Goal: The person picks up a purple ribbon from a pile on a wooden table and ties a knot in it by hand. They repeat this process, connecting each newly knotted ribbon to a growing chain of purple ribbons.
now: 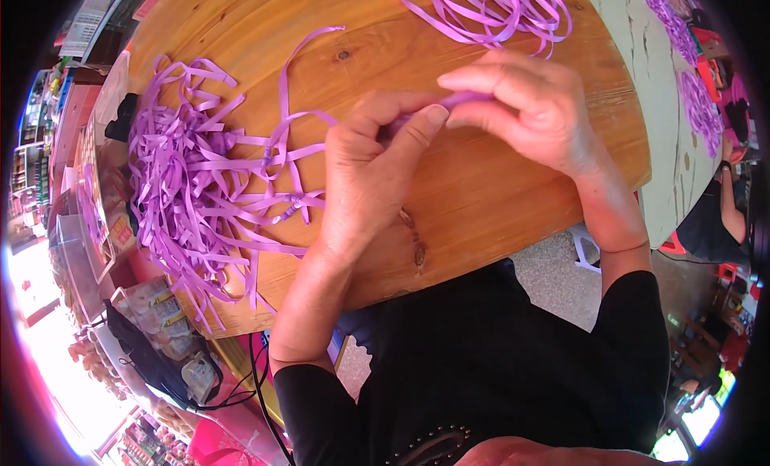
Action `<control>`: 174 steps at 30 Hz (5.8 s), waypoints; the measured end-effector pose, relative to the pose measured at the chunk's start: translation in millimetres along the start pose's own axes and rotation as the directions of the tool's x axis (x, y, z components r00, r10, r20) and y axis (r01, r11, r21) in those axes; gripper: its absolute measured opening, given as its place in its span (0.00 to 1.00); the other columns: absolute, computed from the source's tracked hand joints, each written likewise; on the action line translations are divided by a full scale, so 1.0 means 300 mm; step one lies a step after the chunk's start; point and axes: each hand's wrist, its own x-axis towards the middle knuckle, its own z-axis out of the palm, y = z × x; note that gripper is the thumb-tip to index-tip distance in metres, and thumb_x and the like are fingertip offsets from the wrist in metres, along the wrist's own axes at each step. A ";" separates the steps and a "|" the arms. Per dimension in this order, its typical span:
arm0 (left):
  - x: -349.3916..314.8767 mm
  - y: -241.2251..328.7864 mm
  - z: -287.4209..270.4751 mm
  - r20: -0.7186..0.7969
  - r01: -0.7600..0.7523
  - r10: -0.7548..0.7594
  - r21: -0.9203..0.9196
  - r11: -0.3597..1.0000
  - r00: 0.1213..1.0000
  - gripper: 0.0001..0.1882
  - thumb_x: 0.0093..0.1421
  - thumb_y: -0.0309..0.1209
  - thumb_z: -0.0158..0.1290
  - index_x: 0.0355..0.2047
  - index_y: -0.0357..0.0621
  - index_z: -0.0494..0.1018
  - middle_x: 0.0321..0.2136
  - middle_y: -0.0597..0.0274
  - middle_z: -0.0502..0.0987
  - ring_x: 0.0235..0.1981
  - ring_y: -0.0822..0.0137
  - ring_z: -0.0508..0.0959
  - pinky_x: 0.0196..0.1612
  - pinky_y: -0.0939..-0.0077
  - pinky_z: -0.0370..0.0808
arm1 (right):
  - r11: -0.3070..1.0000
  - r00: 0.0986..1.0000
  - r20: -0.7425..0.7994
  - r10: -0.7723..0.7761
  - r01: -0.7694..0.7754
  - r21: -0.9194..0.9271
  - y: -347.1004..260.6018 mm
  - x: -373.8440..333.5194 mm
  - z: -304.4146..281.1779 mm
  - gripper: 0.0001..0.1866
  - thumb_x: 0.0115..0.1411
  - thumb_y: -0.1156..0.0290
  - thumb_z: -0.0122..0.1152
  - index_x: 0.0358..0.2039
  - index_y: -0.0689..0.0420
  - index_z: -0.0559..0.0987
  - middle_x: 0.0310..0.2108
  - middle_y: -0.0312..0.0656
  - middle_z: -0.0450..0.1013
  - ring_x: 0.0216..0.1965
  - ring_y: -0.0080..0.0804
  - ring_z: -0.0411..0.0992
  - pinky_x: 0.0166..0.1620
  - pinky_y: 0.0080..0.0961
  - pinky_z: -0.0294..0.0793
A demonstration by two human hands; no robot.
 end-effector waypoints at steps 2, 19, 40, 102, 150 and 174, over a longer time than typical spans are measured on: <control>0.000 0.020 -0.036 -0.032 0.010 -0.004 0.189 0.982 0.999 0.05 0.58 0.27 0.57 0.32 0.36 0.78 0.22 0.76 0.70 0.22 0.83 0.62 0.26 0.88 0.61 | 0.999 1.000 0.003 -0.016 0.016 -0.035 0.014 0.003 -0.027 0.14 0.48 0.79 0.67 0.38 0.62 0.79 0.28 0.39 0.76 0.28 0.27 0.74 0.30 0.19 0.73; -0.009 0.041 -0.037 -0.023 0.052 -0.056 -0.168 0.984 0.998 0.07 0.53 0.18 0.58 0.33 0.39 0.79 0.23 0.73 0.72 0.27 0.81 0.67 0.33 0.87 0.63 | 0.951 0.997 0.083 0.007 -0.032 0.309 0.044 -0.002 -0.020 0.17 0.50 0.74 0.64 0.42 0.60 0.79 0.33 0.43 0.77 0.36 0.35 0.75 0.37 0.25 0.74; 0.018 -0.041 -0.032 -0.039 0.076 -0.090 -0.267 0.961 0.995 0.08 0.55 0.18 0.56 0.35 0.38 0.74 0.24 0.73 0.73 0.22 0.84 0.66 0.23 0.91 0.60 | 0.489 0.915 0.321 0.245 -0.403 0.774 0.016 -0.016 0.053 0.12 0.53 0.79 0.61 0.39 0.61 0.81 0.30 0.36 0.71 0.32 0.23 0.68 0.38 0.17 0.67; -0.006 -0.034 0.017 -0.127 0.039 -0.037 0.014 0.999 0.991 0.05 0.56 0.23 0.58 0.33 0.35 0.75 0.23 0.74 0.73 0.24 0.86 0.67 0.26 0.94 0.64 | 0.990 0.995 0.083 0.052 -0.062 0.123 -0.011 0.013 -0.014 0.08 0.48 0.76 0.67 0.31 0.61 0.79 0.27 0.41 0.73 0.26 0.31 0.72 0.27 0.21 0.69; -0.011 -0.045 -0.011 0.046 0.192 -0.188 -0.331 0.924 0.981 0.08 0.60 0.25 0.52 0.39 0.33 0.74 0.24 0.69 0.70 0.23 0.79 0.61 0.26 0.84 0.57 | 0.938 0.992 0.045 0.118 -0.126 0.322 -0.012 0.002 -0.014 0.08 0.48 0.81 0.62 0.32 0.62 0.77 0.27 0.41 0.71 0.26 0.30 0.71 0.28 0.20 0.69; -0.028 -0.007 0.031 -0.115 0.098 -0.108 -0.089 0.991 0.987 0.07 0.59 0.27 0.54 0.37 0.36 0.76 0.15 0.75 0.67 0.14 0.84 0.56 0.17 0.87 0.49 | 0.975 1.000 -0.020 0.021 -0.016 0.220 -0.005 0.015 -0.029 0.18 0.51 0.78 0.64 0.44 0.63 0.77 0.31 0.45 0.73 0.29 0.31 0.72 0.31 0.22 0.70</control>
